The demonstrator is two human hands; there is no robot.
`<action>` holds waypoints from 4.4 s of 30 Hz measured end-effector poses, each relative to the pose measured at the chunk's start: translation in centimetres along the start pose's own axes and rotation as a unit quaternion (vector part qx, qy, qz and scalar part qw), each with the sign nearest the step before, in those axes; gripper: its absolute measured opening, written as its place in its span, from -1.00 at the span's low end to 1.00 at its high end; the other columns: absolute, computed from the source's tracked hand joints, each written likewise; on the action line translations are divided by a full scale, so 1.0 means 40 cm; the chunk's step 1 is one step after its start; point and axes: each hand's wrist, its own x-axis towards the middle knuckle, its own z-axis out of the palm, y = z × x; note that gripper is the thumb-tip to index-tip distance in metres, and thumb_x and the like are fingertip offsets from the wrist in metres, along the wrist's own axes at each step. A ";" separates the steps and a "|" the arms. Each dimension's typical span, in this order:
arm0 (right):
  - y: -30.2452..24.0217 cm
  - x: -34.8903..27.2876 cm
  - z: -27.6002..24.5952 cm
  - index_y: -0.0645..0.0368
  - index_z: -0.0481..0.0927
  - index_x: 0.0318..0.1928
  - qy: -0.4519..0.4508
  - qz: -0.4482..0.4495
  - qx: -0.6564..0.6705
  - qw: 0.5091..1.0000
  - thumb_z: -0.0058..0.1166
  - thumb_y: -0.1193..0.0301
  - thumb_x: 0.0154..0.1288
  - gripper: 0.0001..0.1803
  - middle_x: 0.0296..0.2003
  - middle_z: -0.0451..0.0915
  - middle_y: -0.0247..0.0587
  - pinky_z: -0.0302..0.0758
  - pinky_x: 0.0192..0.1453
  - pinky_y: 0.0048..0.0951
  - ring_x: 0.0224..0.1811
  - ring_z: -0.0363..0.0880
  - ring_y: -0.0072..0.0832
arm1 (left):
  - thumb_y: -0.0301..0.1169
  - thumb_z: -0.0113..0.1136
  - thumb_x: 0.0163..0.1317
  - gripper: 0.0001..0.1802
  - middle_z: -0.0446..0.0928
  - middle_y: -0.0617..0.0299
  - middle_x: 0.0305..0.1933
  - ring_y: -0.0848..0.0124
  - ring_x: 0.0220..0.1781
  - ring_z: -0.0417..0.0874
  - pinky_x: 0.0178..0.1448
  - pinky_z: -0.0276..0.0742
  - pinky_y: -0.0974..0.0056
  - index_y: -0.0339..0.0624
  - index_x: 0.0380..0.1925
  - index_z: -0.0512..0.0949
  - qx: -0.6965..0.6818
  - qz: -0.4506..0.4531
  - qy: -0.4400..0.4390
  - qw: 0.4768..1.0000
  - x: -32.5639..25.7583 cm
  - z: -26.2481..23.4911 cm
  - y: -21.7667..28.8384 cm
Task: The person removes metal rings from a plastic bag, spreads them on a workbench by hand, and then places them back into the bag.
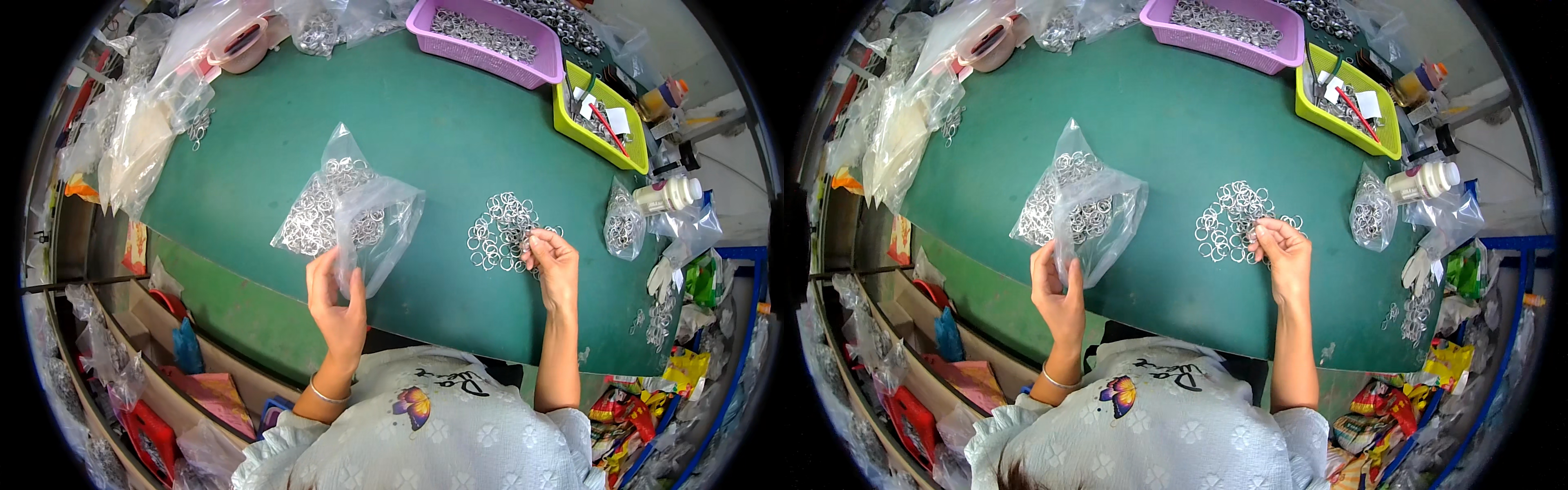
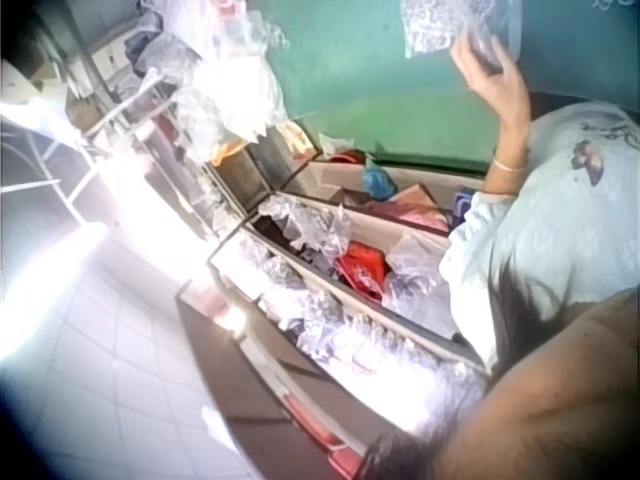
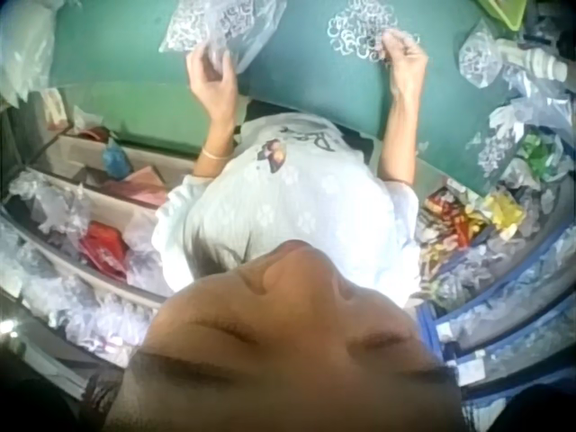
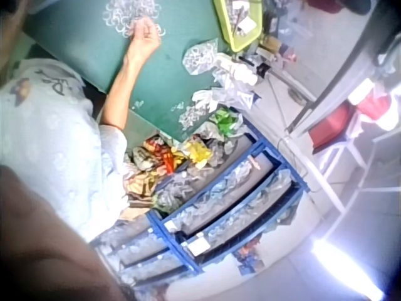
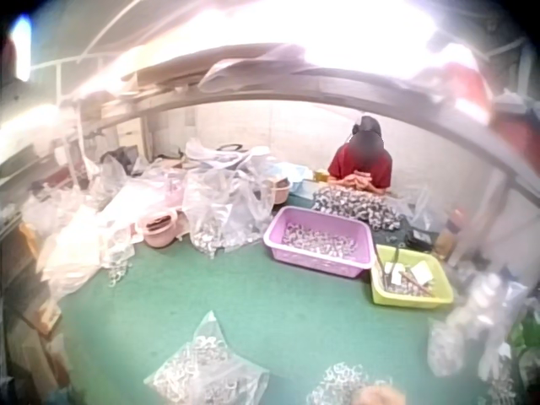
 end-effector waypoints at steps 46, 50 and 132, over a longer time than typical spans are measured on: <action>-0.040 -0.051 0.168 0.35 0.57 -0.15 -0.176 0.023 0.069 0.982 0.01 0.55 0.28 -0.83 -0.34 0.62 -0.16 0.45 -0.41 -0.60 -0.43 0.54 -0.58 | -0.72 0.02 0.13 -0.61 0.33 0.12 -0.02 0.35 0.03 0.44 0.10 0.40 0.34 -0.39 0.02 0.39 -0.001 -0.008 -0.017 1.000 -0.016 0.004 -0.016; -0.050 -0.050 0.259 0.37 0.56 -0.12 -0.231 0.029 0.083 0.969 0.01 0.53 0.30 -0.80 -0.33 0.61 -0.15 0.45 -0.40 -0.60 -0.41 0.53 -0.59 | -0.72 0.05 0.12 -0.59 0.34 0.11 0.00 0.35 0.02 0.45 0.07 0.42 0.35 -0.36 0.02 0.40 0.000 -0.022 -0.017 1.000 -0.020 0.000 -0.010; 0.031 -0.034 0.079 0.25 0.56 -0.37 0.036 -0.292 -0.598 0.746 0.16 0.55 0.03 -0.89 -0.24 0.48 -0.23 0.25 -0.09 -0.28 -0.17 0.37 -0.26 | -0.71 0.00 0.18 -0.64 0.33 0.10 0.04 0.37 0.04 0.46 0.05 0.44 0.36 -0.40 0.02 0.39 -0.035 -0.033 -0.035 0.998 -0.035 -0.008 -0.010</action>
